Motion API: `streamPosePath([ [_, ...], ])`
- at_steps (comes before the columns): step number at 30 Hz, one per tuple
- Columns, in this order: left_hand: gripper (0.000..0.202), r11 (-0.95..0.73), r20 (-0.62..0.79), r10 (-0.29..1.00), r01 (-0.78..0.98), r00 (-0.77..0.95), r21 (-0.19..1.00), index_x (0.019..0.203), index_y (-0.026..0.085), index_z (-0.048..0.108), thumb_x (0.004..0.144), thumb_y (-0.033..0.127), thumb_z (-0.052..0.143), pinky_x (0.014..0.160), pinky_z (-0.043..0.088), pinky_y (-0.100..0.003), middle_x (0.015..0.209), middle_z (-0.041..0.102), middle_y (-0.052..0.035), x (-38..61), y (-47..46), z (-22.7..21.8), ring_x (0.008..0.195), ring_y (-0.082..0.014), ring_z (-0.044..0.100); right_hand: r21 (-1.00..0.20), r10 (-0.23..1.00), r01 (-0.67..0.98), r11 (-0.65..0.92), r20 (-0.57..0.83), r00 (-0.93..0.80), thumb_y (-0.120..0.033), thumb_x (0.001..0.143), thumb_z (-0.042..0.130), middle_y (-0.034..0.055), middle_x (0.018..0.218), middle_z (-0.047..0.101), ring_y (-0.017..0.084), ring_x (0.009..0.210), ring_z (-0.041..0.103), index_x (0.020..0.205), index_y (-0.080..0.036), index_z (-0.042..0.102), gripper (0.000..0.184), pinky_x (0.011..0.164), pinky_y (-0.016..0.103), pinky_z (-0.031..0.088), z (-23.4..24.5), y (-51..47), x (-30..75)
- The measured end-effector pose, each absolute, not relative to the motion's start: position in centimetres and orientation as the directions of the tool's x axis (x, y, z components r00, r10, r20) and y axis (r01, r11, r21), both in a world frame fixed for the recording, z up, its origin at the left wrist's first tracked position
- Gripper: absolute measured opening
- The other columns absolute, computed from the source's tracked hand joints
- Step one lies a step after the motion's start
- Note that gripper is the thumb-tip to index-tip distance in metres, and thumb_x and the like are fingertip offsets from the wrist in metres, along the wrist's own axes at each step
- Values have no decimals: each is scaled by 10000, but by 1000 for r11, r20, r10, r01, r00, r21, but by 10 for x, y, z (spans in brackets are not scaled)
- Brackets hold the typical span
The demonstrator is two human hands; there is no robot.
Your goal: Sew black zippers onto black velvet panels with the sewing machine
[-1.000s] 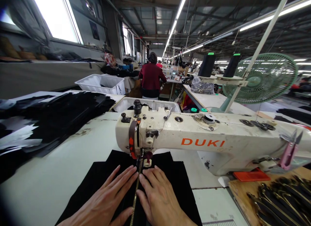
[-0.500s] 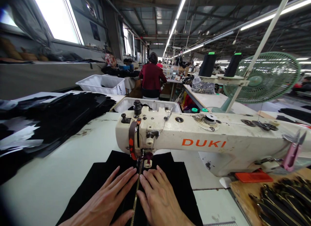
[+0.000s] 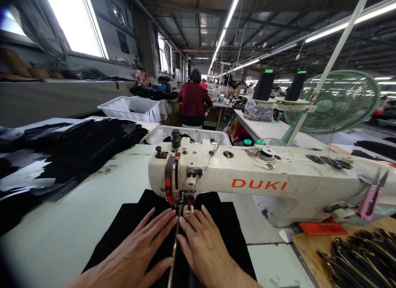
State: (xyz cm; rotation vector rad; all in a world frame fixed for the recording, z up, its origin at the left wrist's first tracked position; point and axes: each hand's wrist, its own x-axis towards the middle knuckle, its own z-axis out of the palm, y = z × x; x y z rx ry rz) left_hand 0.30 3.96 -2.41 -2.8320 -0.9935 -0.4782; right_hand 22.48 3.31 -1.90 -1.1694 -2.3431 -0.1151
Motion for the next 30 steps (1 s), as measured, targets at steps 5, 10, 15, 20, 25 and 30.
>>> streamPosePath([
  [5,665,-770,306,618,636,724,51,1502,116,339,968,440,569,1078,417,-573,1514,424,-161,4,47,-29,1395,-332,396,-150,705,752,642,500,-502,-246,940,644,82,1233,679,264,1143,632,1260,-184,625,327,1060,495,476,-22,42,227],
  [10,676,-763,313,638,632,703,134,1536,159,290,978,430,559,1122,344,-598,1535,400,-139,3,50,-31,1413,-321,369,-176,734,758,628,458,-502,-245,957,623,75,1225,683,265,1138,634,1273,-195,617,320,1076,535,448,-25,47,228],
  [15,690,-765,304,640,623,706,162,1555,177,248,987,427,549,1130,336,-590,1551,374,-132,4,53,-34,1421,-315,356,-162,726,753,638,453,-518,-245,975,591,87,1250,670,270,1151,627,1305,-181,593,336,1083,548,435,-27,47,229],
  [20,685,-756,252,653,634,714,163,1555,169,249,989,429,534,1121,323,-618,1561,351,-136,2,53,-31,1437,-319,319,-181,723,742,645,461,-515,-240,982,570,79,1255,669,276,1160,620,1320,-193,583,342,1080,573,430,-29,46,230],
  [25,686,-748,237,664,639,710,181,1545,169,284,967,402,571,1131,300,-616,1562,348,-142,3,55,-29,1440,-319,313,-179,722,744,644,465,-512,-231,978,568,83,1268,660,284,1168,613,1348,-209,565,371,1075,590,427,-34,49,231],
  [30,642,-745,229,667,638,709,195,1516,158,355,973,435,559,1151,270,-598,1541,379,-168,4,62,-27,1437,-317,320,-169,749,760,628,396,-531,-219,983,558,106,1270,653,280,1201,586,1328,-172,584,350,1115,571,379,-28,55,230],
])
